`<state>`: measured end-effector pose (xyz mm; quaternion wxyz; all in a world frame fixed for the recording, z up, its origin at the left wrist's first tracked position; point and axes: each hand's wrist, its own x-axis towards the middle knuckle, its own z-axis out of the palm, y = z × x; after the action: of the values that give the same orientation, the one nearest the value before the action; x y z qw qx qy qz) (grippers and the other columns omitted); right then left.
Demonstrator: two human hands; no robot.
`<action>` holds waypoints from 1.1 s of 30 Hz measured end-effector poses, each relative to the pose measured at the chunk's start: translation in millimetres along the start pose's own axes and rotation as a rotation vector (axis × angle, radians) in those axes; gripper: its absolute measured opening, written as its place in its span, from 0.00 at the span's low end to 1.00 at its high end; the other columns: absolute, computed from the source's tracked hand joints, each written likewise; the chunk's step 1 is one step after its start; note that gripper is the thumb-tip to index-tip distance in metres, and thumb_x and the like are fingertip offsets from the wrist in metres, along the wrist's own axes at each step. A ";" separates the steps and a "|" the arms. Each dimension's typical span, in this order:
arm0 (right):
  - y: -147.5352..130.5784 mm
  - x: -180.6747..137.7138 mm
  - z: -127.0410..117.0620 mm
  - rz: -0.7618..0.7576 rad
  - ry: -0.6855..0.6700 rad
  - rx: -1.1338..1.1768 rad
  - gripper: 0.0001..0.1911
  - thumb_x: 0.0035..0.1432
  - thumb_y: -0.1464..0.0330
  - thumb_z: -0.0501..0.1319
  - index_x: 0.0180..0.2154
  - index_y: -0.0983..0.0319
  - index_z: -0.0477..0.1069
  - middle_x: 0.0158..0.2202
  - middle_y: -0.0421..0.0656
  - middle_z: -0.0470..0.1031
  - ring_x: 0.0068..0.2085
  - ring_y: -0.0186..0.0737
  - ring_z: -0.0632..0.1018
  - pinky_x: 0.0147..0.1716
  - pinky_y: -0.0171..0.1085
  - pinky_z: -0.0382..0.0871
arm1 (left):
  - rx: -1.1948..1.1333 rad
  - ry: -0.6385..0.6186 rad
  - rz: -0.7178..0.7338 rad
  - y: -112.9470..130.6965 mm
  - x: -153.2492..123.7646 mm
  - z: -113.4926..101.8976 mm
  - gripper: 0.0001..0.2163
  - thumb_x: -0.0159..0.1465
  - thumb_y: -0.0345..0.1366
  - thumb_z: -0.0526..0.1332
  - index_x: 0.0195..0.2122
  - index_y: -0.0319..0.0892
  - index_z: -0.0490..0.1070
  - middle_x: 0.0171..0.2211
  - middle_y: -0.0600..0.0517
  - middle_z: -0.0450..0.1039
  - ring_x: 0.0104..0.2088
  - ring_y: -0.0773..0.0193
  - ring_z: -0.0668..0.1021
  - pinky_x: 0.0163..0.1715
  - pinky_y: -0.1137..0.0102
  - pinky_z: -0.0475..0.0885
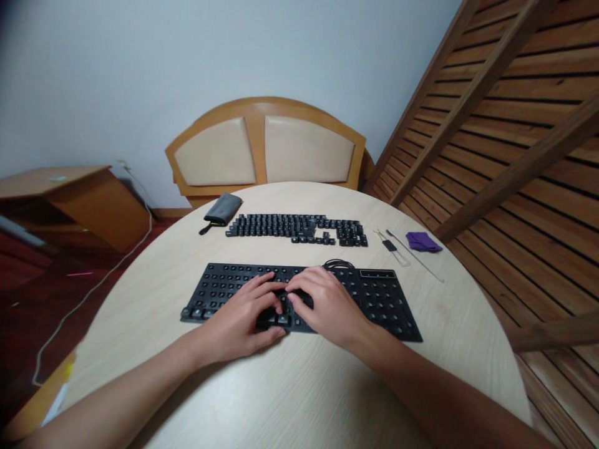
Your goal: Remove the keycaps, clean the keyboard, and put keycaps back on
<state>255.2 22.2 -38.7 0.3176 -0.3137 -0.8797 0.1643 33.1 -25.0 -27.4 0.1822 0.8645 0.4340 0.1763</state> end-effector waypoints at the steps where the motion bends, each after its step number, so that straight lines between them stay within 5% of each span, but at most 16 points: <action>1: 3.5 4.6 -0.9 0.016 0.010 -0.055 0.07 0.66 0.71 0.61 0.44 0.59 0.76 0.45 0.46 0.80 0.50 0.47 0.75 0.52 0.49 0.70 | 0.011 0.003 0.001 0.0 0.2 0.2 0.10 0.61 0.39 0.69 0.41 0.43 0.72 0.62 0.45 0.70 0.68 0.41 0.62 0.68 0.44 0.55; 11: 45.4 72.2 3.9 0.168 -0.064 -0.582 0.19 0.62 0.66 0.64 0.54 0.63 0.75 0.57 0.52 0.73 0.57 0.57 0.67 0.54 0.52 0.63 | 0.069 0.009 -0.001 -0.2 0.1 3.4 0.09 0.62 0.38 0.68 0.40 0.43 0.72 0.63 0.45 0.69 0.68 0.40 0.62 0.66 0.43 0.59; 19: 51.7 87.3 14.1 0.228 -0.081 -0.596 0.15 0.61 0.67 0.65 0.50 0.63 0.78 0.56 0.53 0.73 0.57 0.59 0.66 0.52 0.51 0.62 | 0.069 0.035 0.010 -1.3 0.0 5.4 0.10 0.61 0.38 0.69 0.40 0.44 0.72 0.63 0.46 0.69 0.68 0.40 0.63 0.66 0.43 0.59; 28: 54.0 87.4 14.9 0.195 -0.083 -0.484 0.04 0.61 0.71 0.66 0.38 0.60 0.80 0.42 0.48 0.82 0.54 0.54 0.70 0.52 0.49 0.60 | 0.071 0.025 0.002 0.8 1.4 4.5 0.10 0.61 0.38 0.69 0.40 0.43 0.72 0.62 0.45 0.70 0.68 0.40 0.63 0.65 0.44 0.60; 33: 35.4 69.9 1.6 0.201 -0.034 -0.384 0.08 0.64 0.68 0.65 0.45 0.59 0.79 0.42 0.47 0.82 0.51 0.51 0.73 0.52 0.48 0.63 | 0.082 0.015 -0.009 2.5 1.6 1.8 0.10 0.61 0.39 0.68 0.40 0.43 0.72 0.62 0.45 0.70 0.67 0.40 0.63 0.66 0.43 0.59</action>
<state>227.9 94.4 -25.3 0.2190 -0.4515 -0.8644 0.0300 36.5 -25.4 -27.6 0.1440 0.8679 0.4462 0.1638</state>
